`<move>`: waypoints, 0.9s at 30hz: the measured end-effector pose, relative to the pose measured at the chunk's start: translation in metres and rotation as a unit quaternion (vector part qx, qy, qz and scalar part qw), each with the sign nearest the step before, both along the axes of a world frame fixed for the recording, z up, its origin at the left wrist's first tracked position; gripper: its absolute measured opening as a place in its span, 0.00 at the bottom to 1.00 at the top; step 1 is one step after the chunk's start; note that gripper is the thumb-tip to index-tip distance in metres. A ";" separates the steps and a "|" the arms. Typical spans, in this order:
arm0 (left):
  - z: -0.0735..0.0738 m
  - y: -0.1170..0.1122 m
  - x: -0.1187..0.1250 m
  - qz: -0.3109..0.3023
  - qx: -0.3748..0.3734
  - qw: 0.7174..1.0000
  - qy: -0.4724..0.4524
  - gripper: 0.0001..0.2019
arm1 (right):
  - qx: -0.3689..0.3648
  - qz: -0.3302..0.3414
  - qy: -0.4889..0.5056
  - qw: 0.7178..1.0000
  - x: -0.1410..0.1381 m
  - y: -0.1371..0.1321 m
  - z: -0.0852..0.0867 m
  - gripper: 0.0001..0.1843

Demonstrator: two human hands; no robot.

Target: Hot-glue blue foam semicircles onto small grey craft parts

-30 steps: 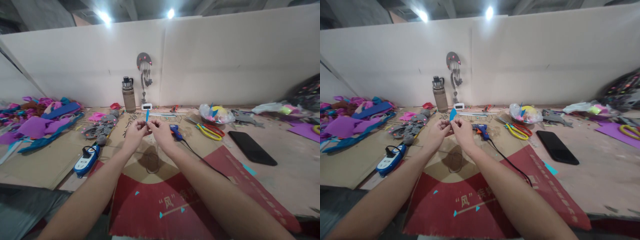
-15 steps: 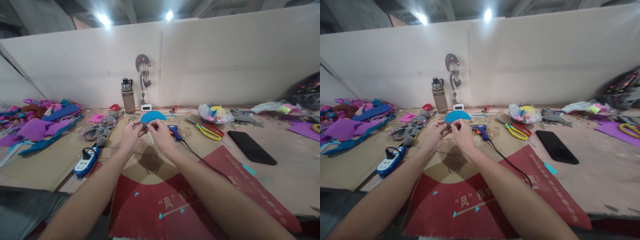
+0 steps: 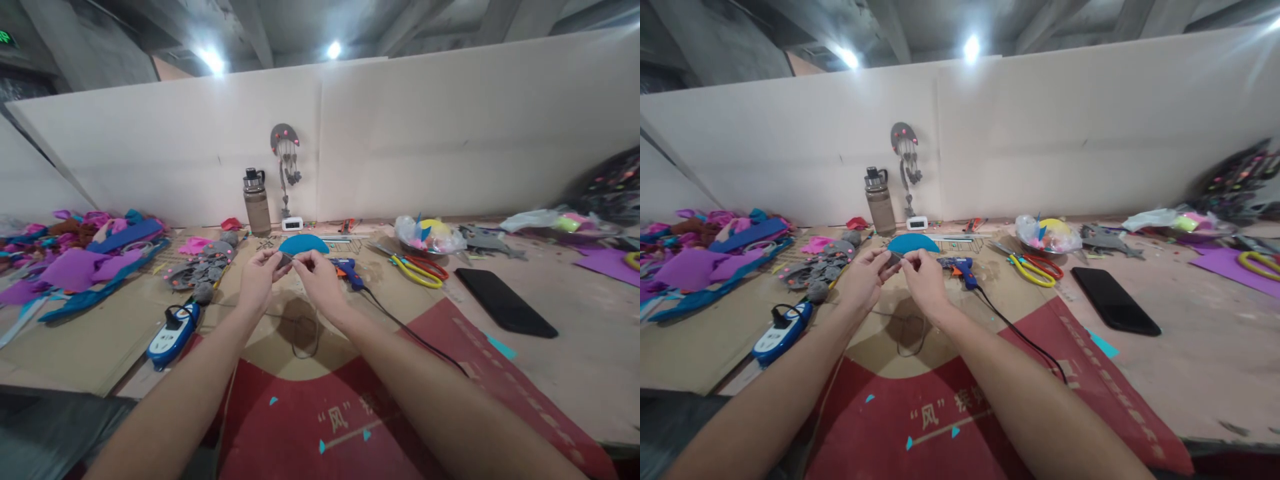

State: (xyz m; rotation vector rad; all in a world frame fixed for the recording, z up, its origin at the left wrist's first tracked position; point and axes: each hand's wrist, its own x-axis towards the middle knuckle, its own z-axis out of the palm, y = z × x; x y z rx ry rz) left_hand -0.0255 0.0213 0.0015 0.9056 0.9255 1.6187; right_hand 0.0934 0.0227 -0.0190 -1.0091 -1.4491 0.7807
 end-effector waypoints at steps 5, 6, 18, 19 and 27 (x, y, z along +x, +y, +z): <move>-0.001 0.008 -0.014 0.010 -0.006 1.000 -0.016 0.04 | 0.005 0.015 -0.038 0.999 -0.001 0.000 -0.004 0.09; -0.001 0.010 -0.017 0.013 -0.003 1.000 -0.023 0.04 | 0.006 0.020 -0.050 0.999 -0.001 0.001 -0.005 0.09; 0.006 0.032 -0.055 0.043 -0.044 0.985 -0.160 0.04 | 0.013 0.102 -0.229 0.968 -0.004 -0.010 -0.017 0.12; 0.006 0.032 -0.057 0.052 -0.038 0.984 -0.166 0.04 | 0.021 0.092 -0.243 0.965 0.001 -0.011 -0.013 0.14; 0.004 0.030 -0.051 0.035 -0.031 0.989 -0.138 0.04 | -0.081 -0.176 -0.382 0.904 0.081 0.012 0.012 0.13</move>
